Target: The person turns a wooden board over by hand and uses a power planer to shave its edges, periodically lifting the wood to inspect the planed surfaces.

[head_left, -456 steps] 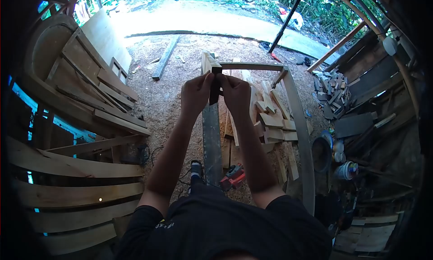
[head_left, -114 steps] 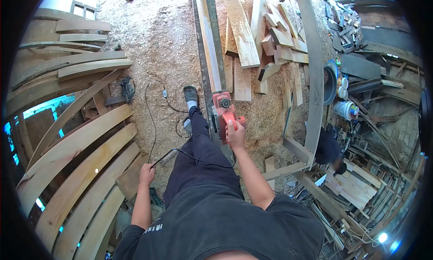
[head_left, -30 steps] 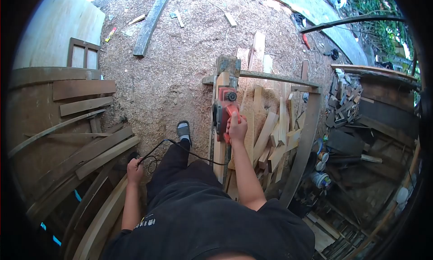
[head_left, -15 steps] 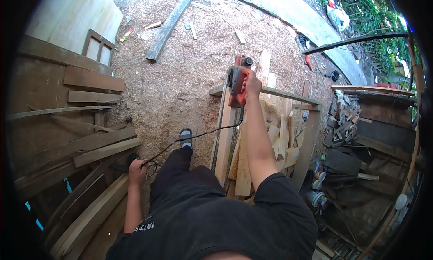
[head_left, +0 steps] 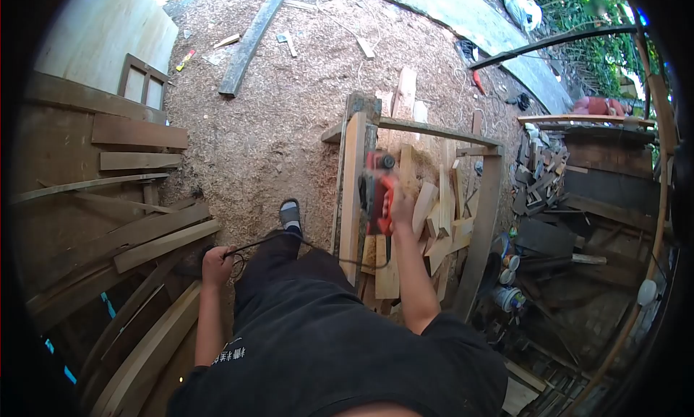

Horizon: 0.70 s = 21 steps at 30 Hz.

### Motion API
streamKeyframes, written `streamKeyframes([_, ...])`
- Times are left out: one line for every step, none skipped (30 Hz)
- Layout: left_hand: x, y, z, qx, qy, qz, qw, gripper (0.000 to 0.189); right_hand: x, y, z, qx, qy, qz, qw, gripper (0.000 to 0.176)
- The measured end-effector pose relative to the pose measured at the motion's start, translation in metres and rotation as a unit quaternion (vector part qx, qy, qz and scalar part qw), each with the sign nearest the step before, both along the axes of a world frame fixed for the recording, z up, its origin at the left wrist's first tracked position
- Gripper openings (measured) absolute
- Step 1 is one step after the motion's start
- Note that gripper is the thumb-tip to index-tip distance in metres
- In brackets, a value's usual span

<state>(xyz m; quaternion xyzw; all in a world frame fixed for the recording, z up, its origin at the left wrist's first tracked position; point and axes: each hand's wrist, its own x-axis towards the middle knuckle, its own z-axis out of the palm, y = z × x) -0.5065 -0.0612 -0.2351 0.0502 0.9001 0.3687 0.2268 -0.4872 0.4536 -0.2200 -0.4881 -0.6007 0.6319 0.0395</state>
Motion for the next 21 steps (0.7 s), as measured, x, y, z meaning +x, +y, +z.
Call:
streamKeyframes([-0.003,0.001,0.001,-0.002,0.007,-0.024,1.000,0.032,0.024,-0.006,-0.002,-0.005,-0.010,0.007,1.000,0.048])
streamKeyframes([-0.003,0.004,0.002,-0.006,0.003,-0.031,1.000,0.032,0.046,-0.013,-0.002,-0.010,-0.022,0.009,1.000,0.048])
streamKeyframes([-0.003,0.010,0.004,0.008,0.016,-0.039,0.999,0.034,0.068,-0.020,-0.003,-0.015,-0.034,0.010,0.999,0.047])
streamKeyframes([-0.003,0.015,0.006,0.022,0.029,-0.047,0.998,0.035,0.088,-0.028,-0.003,-0.018,-0.038,0.004,0.999,0.047])
streamKeyframes([-0.004,0.019,0.007,0.021,0.024,-0.052,0.998,0.035,0.107,-0.035,-0.004,-0.026,-0.049,0.006,0.998,0.046])
streamKeyframes([-0.004,0.022,0.009,0.015,0.003,-0.076,0.997,0.034,0.123,-0.040,-0.003,-0.035,-0.060,0.009,0.998,0.046])
streamKeyframes([-0.004,0.026,0.010,0.008,-0.017,-0.101,0.995,0.034,0.137,-0.043,-0.003,-0.037,-0.065,0.002,0.997,0.046])
streamKeyframes([-0.003,0.029,0.008,0.005,-0.023,-0.110,0.994,0.034,0.151,-0.048,-0.002,-0.046,-0.061,0.007,0.997,0.045])
streamKeyframes([-0.002,0.032,0.006,0.002,-0.014,-0.132,0.991,0.033,0.164,-0.054,-0.002,-0.055,-0.057,0.010,0.997,0.044])
streamKeyframes([0.001,0.034,0.004,0.000,-0.006,-0.155,0.988,0.032,0.176,-0.060,-0.002,-0.060,-0.062,-0.001,0.996,0.044])
streamKeyframes([0.002,0.037,0.007,-0.002,-0.012,-0.165,0.986,0.032,0.184,-0.063,0.001,-0.069,-0.056,-0.001,0.996,0.043])
streamKeyframes([0.004,0.041,0.010,-0.002,-0.023,-0.164,0.986,0.032,0.193,-0.066,0.004,-0.076,-0.049,0.000,0.996,0.043])
streamKeyframes([0.008,0.043,0.013,0.000,-0.033,-0.163,0.986,0.033,0.203,-0.069,0.009,-0.076,-0.052,-0.007,0.996,0.043])
streamKeyframes([0.012,0.043,0.012,0.000,-0.019,-0.177,0.984,0.032,0.206,-0.070,0.018,-0.088,-0.056,0.005,0.995,0.042])
streamKeyframes([0.016,0.042,0.012,0.002,-0.017,-0.181,0.983,0.032,0.213,-0.072,0.024,-0.099,-0.058,0.018,0.993,0.042])
streamKeyframes([0.021,0.040,0.013,-0.001,-0.020,-0.189,0.982,0.031,0.224,-0.075,0.026,-0.096,-0.055,0.016,0.994,0.042])
streamKeyframes([0.027,0.039,0.014,-0.004,-0.021,-0.197,0.980,0.029,0.235,-0.078,0.027,-0.096,-0.061,0.014,0.993,0.042])
streamKeyframes([0.035,0.038,0.016,-0.002,-0.015,-0.196,0.980,0.029,0.247,-0.082,0.028,-0.096,-0.066,0.012,0.993,0.042])
streamKeyframes([0.046,0.035,0.017,0.018,0.009,-0.188,0.982,0.030,0.259,-0.085,0.029,-0.093,-0.061,0.015,0.994,0.042])
streamKeyframes([0.058,0.032,0.020,0.038,0.032,-0.180,0.982,0.031,0.274,-0.088,0.031,-0.100,-0.061,0.011,0.993,0.041])
streamKeyframes([0.071,0.027,0.023,0.038,0.037,-0.178,0.983,0.031,0.290,-0.092,0.032,-0.107,-0.062,0.008,0.992,0.041])
